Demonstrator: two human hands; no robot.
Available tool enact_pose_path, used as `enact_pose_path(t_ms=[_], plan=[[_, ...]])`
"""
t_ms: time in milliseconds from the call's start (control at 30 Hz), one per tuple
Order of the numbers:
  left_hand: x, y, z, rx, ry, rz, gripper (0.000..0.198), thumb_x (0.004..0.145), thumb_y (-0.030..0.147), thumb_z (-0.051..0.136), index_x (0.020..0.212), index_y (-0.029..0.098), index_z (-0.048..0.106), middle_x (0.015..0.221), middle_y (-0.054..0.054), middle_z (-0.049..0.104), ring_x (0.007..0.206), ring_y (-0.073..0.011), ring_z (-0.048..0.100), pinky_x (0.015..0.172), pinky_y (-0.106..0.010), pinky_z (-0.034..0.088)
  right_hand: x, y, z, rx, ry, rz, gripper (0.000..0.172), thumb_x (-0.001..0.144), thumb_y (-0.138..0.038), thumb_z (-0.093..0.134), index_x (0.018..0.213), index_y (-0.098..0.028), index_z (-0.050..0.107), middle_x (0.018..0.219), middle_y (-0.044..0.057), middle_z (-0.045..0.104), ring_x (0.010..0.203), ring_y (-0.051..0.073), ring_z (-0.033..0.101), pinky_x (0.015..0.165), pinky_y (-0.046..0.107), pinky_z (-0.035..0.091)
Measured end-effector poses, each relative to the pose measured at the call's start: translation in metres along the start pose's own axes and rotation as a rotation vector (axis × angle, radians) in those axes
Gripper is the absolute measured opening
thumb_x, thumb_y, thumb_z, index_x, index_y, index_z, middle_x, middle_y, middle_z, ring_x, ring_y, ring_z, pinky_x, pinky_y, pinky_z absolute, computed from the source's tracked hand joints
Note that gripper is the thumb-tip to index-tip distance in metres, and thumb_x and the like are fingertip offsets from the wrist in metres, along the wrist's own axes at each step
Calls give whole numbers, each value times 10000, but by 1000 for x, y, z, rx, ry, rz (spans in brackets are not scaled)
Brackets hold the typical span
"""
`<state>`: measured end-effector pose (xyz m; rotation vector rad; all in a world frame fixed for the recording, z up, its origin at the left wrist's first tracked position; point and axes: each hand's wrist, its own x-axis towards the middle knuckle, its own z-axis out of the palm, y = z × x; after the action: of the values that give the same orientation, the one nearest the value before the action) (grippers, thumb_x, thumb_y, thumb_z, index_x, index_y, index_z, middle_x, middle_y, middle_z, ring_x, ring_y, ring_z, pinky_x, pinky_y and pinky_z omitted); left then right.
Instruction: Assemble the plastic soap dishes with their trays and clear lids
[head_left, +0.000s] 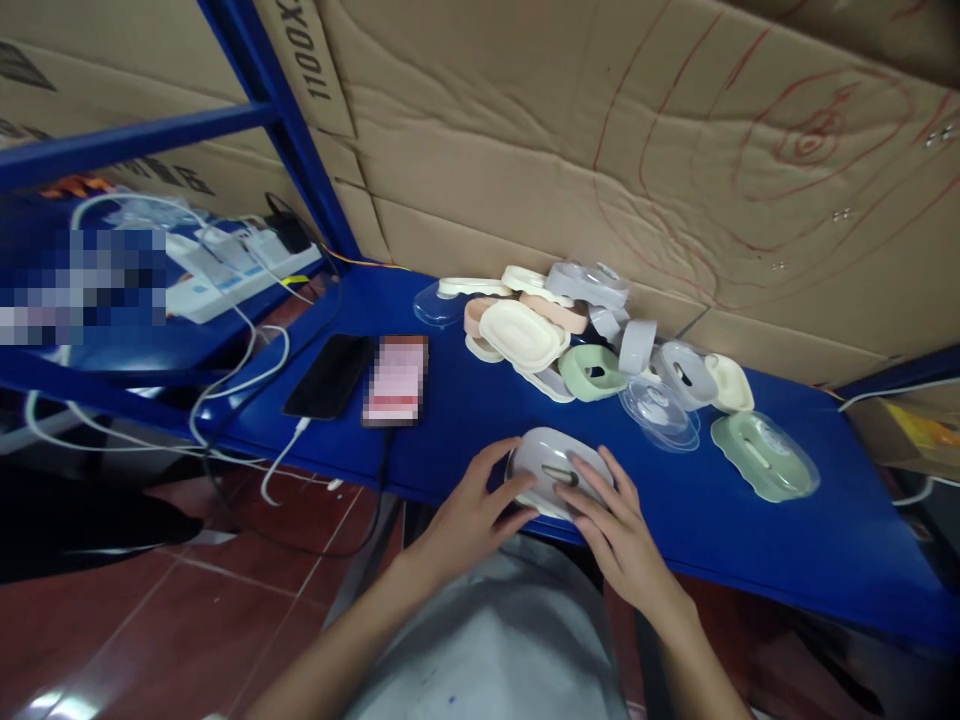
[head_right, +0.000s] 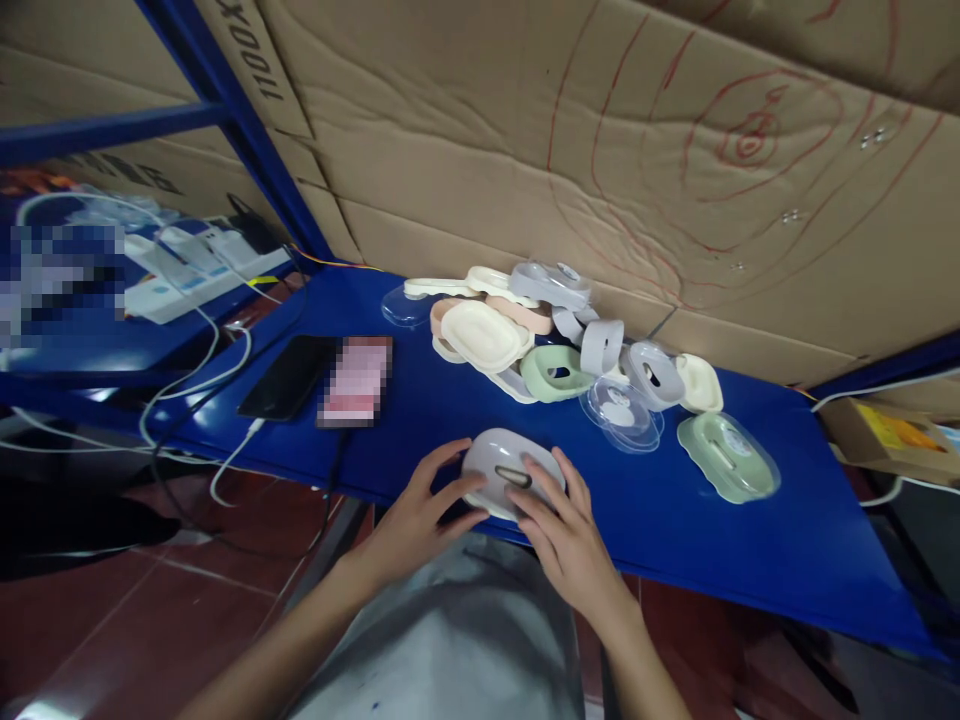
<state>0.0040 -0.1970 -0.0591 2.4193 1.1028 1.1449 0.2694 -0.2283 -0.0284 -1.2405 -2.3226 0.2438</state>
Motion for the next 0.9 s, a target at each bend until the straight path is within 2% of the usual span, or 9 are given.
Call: enact_pose_path(t_ms=[133,233,367,467,533,600,667,833,900], plan=[[0,-3,2,-25,-12,15,381,1014,300,709,1365,226,583,1555,-166,479,1378,-308,595,1086,-502,616,10,9,-5,8,-76,-94,403,1070,-311,588,1471,-270,609,1552,78,613,1570,297,416,1278,628,378],[2,-3,-1,-6,-19,63,288,1001,264,724,1265,204,626,1513,-159,527,1441,-338,537,1134,-532,584,16,9,-4,-16,-102,-151,394,1050,-320,635,1441,-272,629,1490,73,665,1538,295,468,1297,641,348],[3,-4,-4,4,-84,101,211,1022,277,691,1208,195,636,1500,-142,579,1510,-343,484,1191,-520,552,16,5,-1,-56,-128,-195,404,1063,-245,592,1466,-269,615,1493,66,666,1529,287,484,1306,654,319],[3,-5,-4,-10,-101,100,248,1013,282,712,1241,216,638,1448,-120,637,1506,-324,502,1183,-549,560,12,12,-12,-65,-117,-212,462,1063,-236,579,1521,-295,579,1516,64,650,1495,276,529,1282,621,377],[3,-5,-4,-34,-102,77,269,993,257,742,1242,219,648,1455,-123,641,1514,-320,494,1173,-555,567,11,26,-26,-83,10,-163,484,1053,-228,579,1525,-339,581,1501,57,662,1442,275,586,1239,590,440],[3,-5,-4,-66,-98,61,257,987,238,748,1225,215,655,1458,-125,640,1518,-313,488,1171,-544,567,16,44,-42,-153,213,-20,484,1042,-252,599,1515,-356,592,1489,63,670,1410,297,610,1198,586,465],[3,-5,-4,-93,-93,57,233,995,236,738,1211,212,655,1456,-124,640,1517,-306,486,1177,-538,560,27,63,-54,-251,330,137,506,1027,-344,646,1529,-336,581,1512,88,649,1429,340,583,1186,615,447],[3,-5,-5,-114,-82,50,227,992,232,740,1203,212,659,1449,-121,645,1522,-298,474,1187,-526,549,57,97,-58,-254,212,209,528,1041,-510,603,1506,-261,605,1494,129,660,1395,356,616,1130,601,497],[4,-5,-5,-119,-80,43,227,982,223,750,1193,209,665,1443,-122,652,1516,-295,482,1188,-513,549,62,96,-57,-213,276,217,468,1066,-481,565,1469,-257,639,1440,118,700,1349,328,657,1112,556,526]])
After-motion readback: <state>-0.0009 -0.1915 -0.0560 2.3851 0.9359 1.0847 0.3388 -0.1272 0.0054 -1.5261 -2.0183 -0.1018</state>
